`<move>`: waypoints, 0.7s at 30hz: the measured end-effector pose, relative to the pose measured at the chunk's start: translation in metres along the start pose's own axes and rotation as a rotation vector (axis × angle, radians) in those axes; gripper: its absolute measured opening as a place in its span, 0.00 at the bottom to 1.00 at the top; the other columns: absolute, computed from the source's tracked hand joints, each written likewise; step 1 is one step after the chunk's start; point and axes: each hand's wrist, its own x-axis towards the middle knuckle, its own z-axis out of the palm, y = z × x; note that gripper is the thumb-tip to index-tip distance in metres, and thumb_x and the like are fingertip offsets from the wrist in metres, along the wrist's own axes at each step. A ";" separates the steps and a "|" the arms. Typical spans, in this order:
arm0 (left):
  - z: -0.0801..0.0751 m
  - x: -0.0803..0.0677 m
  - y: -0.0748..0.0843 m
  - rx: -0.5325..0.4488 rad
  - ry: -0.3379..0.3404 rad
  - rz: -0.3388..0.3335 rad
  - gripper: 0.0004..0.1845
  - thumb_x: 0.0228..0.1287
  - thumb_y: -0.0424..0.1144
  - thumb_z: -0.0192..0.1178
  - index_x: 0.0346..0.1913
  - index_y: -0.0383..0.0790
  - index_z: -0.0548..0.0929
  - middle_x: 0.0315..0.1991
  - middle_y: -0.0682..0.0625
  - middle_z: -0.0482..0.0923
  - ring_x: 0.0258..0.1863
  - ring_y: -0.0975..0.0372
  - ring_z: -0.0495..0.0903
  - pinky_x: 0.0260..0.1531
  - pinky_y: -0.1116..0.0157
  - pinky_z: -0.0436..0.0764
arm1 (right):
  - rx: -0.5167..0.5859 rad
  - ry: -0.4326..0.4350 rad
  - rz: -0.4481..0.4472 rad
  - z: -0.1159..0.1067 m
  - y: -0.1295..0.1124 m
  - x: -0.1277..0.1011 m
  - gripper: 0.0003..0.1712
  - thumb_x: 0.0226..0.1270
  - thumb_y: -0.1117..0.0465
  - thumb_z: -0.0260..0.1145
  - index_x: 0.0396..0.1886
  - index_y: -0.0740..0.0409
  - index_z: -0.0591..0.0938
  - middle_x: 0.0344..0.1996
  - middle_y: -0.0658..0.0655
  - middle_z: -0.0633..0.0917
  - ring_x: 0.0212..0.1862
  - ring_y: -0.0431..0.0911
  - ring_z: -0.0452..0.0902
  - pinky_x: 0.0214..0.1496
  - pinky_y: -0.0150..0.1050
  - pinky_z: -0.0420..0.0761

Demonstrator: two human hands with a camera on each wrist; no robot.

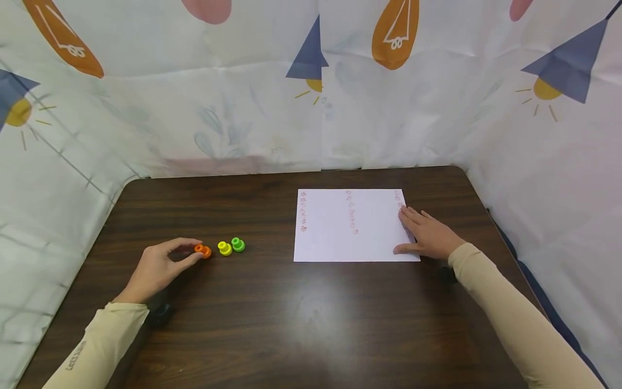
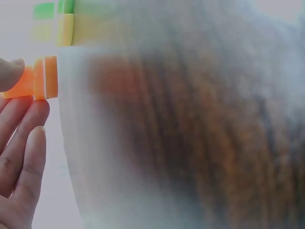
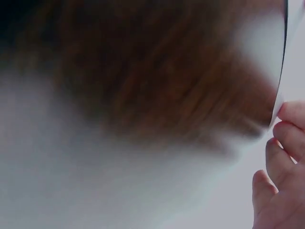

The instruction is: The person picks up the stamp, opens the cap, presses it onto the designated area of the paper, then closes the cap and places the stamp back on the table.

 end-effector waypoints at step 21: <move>-0.007 -0.003 0.012 -0.085 0.035 -0.003 0.15 0.60 0.40 0.76 0.50 0.44 0.90 0.44 0.48 0.92 0.40 0.57 0.89 0.40 0.68 0.88 | -0.046 0.001 -0.014 0.008 -0.020 -0.010 0.65 0.60 0.26 0.67 0.80 0.68 0.59 0.81 0.69 0.60 0.82 0.65 0.56 0.81 0.64 0.59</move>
